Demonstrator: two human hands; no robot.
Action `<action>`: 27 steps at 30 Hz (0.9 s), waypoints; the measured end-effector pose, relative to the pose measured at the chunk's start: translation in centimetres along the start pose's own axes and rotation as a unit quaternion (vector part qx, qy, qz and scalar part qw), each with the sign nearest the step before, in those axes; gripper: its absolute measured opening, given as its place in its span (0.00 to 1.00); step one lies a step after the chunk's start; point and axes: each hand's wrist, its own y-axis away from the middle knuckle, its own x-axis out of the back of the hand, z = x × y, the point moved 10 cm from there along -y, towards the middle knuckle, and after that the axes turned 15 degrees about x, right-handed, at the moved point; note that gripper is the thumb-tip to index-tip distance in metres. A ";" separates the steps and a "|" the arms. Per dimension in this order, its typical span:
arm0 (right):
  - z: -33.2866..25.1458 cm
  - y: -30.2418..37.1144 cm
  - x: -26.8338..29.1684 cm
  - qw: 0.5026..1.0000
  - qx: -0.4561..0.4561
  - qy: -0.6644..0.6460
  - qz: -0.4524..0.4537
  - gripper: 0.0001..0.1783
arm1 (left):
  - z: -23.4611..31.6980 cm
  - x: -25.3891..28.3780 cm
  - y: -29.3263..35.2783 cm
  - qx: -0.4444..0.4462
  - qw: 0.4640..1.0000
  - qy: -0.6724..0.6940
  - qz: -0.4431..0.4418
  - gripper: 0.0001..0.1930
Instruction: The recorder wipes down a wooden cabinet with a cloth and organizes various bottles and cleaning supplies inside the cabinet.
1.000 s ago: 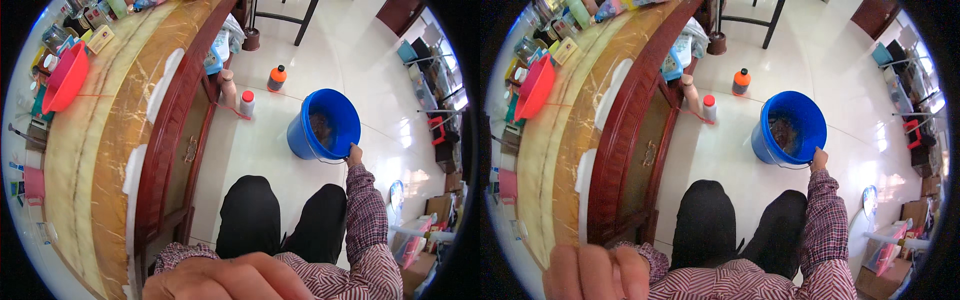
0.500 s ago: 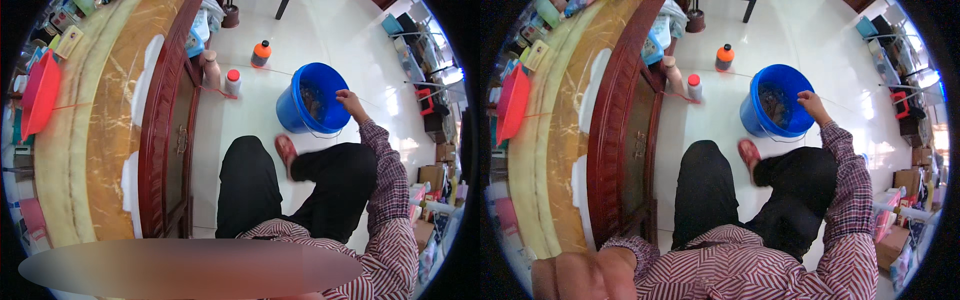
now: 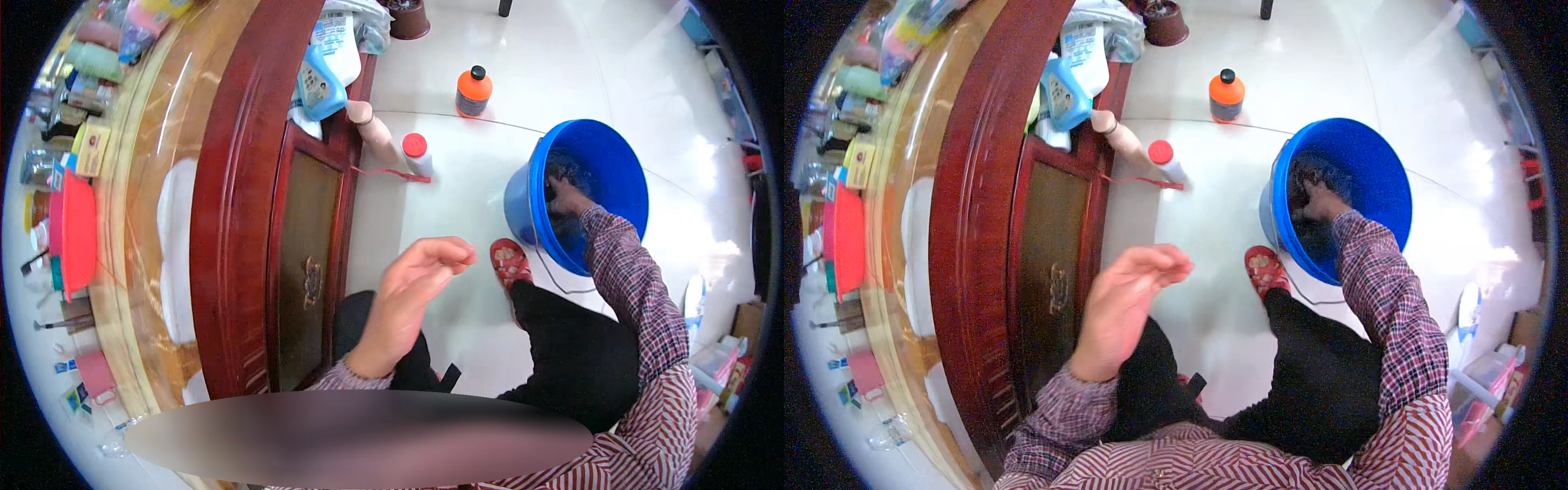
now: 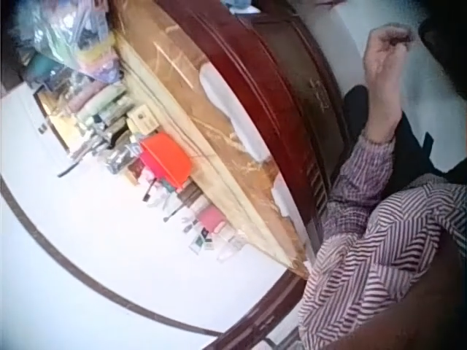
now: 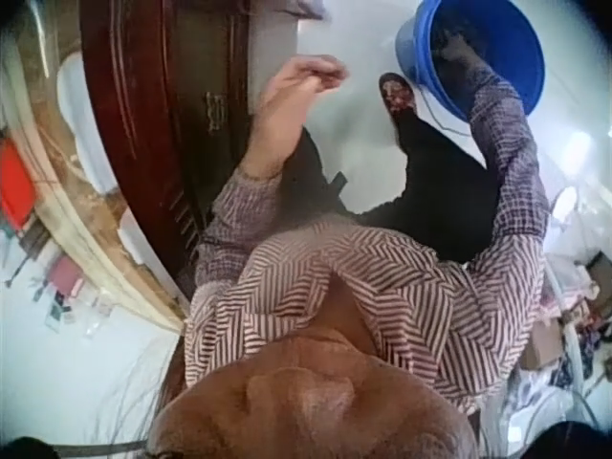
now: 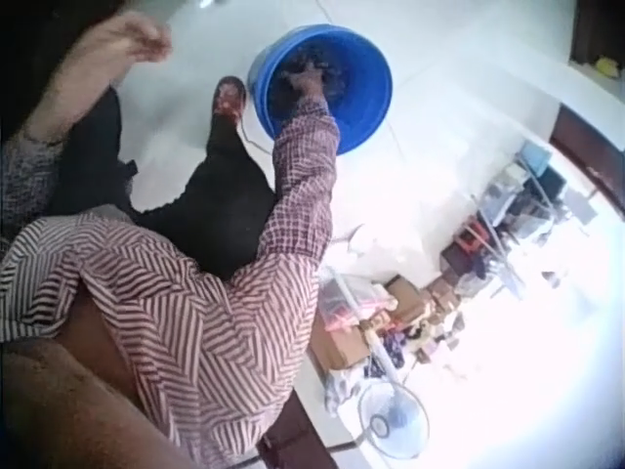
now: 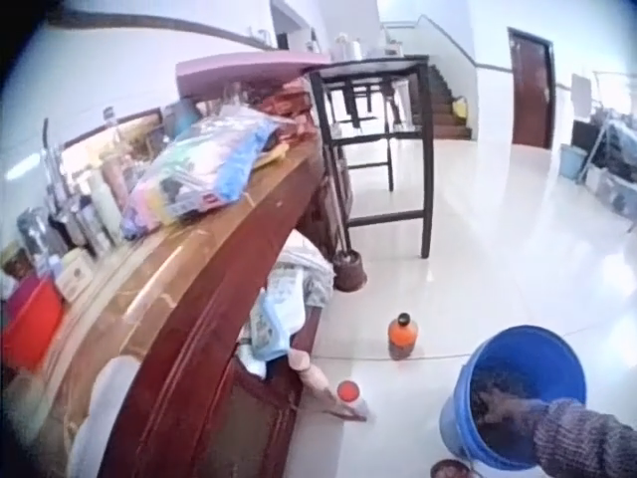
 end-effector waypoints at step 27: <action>-0.4 13.8 18.9 0.594 0.126 -0.718 0.340 0.17 | -7.9 -13.3 -13.8 0.220 0.975 -0.007 -0.011 0.30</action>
